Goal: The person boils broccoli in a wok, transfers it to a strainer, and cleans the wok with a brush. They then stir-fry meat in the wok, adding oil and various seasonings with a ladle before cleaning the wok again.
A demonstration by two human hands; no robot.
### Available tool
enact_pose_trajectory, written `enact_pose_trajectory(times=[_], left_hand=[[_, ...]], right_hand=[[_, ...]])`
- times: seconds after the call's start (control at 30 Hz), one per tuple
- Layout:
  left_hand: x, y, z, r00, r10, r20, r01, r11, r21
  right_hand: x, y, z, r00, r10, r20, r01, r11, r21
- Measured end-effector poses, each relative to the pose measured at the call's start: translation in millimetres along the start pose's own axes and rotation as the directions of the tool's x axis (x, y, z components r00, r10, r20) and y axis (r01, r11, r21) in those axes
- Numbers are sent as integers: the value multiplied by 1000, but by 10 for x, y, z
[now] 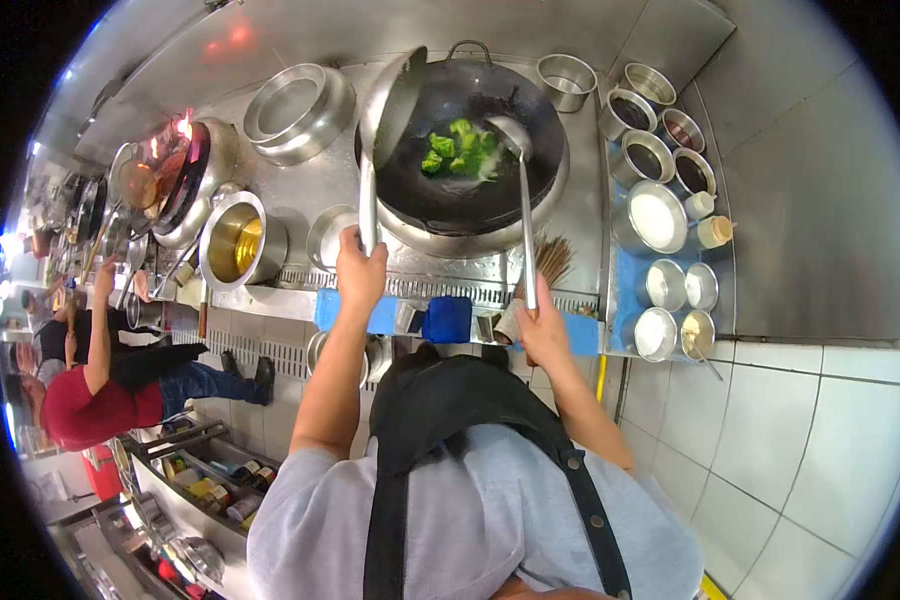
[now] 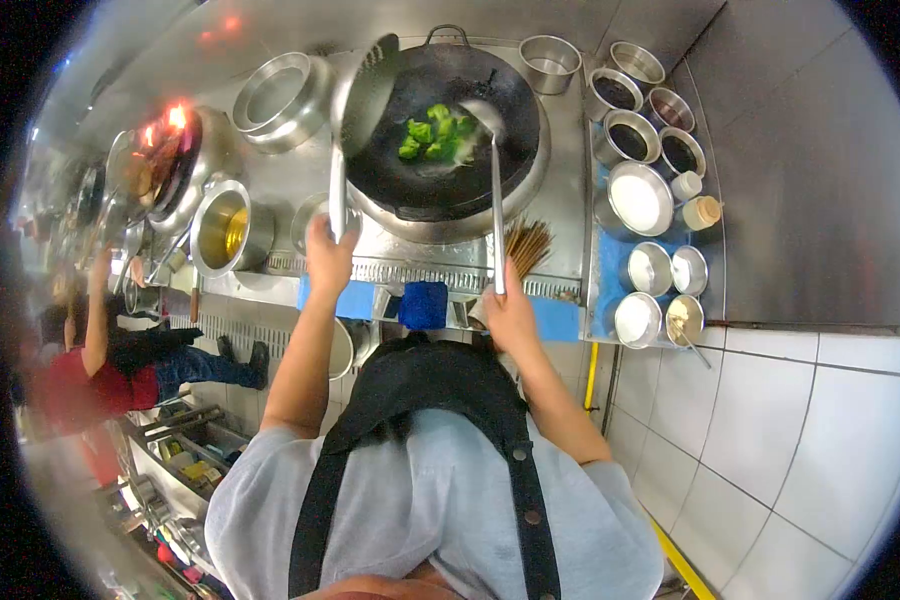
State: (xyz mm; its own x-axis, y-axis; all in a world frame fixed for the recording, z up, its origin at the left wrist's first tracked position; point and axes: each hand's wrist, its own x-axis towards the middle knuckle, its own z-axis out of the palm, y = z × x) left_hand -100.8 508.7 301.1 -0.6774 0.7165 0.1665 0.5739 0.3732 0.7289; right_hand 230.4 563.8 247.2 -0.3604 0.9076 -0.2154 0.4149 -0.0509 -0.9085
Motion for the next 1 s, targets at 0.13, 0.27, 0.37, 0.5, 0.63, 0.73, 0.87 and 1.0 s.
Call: enact_pose_trajectory(times=[0.13, 0.27, 0.37, 0.5, 0.63, 0.73, 0.87, 1.0], left_hand=[[-240, -263, -197, 982, -37, -183, 14, 992, -128], [-752, -460, -717, 947, -311, -85, 271, 912, -308], [-1093, -687, -1046, 833, -516, 199, 538, 673, -507], [-1370, -1585, -1012, 776, -467, 424, 629, 525, -573], [-1332, -1967, -914, 711, -435, 553, 671, 183, -718], [-1194, -2288, -927, 677, -412, 610, 722, 213, -658], [-1081, -2473, -967, 597, -440, 671, 798, 418, -435], [-1337, -2133, -1117, 962, -273, -4, 273, 961, 34]], right_hand=[[124, -853, -418, 920, 306, 245, -314, 949, -5], [25, -476, -134, 990, -117, 73, 113, 992, 46], [53, -1011, 15, 970, 13, 241, -95, 939, 331], [324, -1580, 544, 813, -125, 569, -231, 827, 512], [519, -2186, 1561, 637, -155, 756, -277, 868, 411], [663, -2381, 2439, 577, -136, 805, -195, 935, 298], [741, -2564, 3338, 514, 8, 857, -119, 991, 62], [751, -2567, 3812, 472, 100, 876, -78, 994, -71]])
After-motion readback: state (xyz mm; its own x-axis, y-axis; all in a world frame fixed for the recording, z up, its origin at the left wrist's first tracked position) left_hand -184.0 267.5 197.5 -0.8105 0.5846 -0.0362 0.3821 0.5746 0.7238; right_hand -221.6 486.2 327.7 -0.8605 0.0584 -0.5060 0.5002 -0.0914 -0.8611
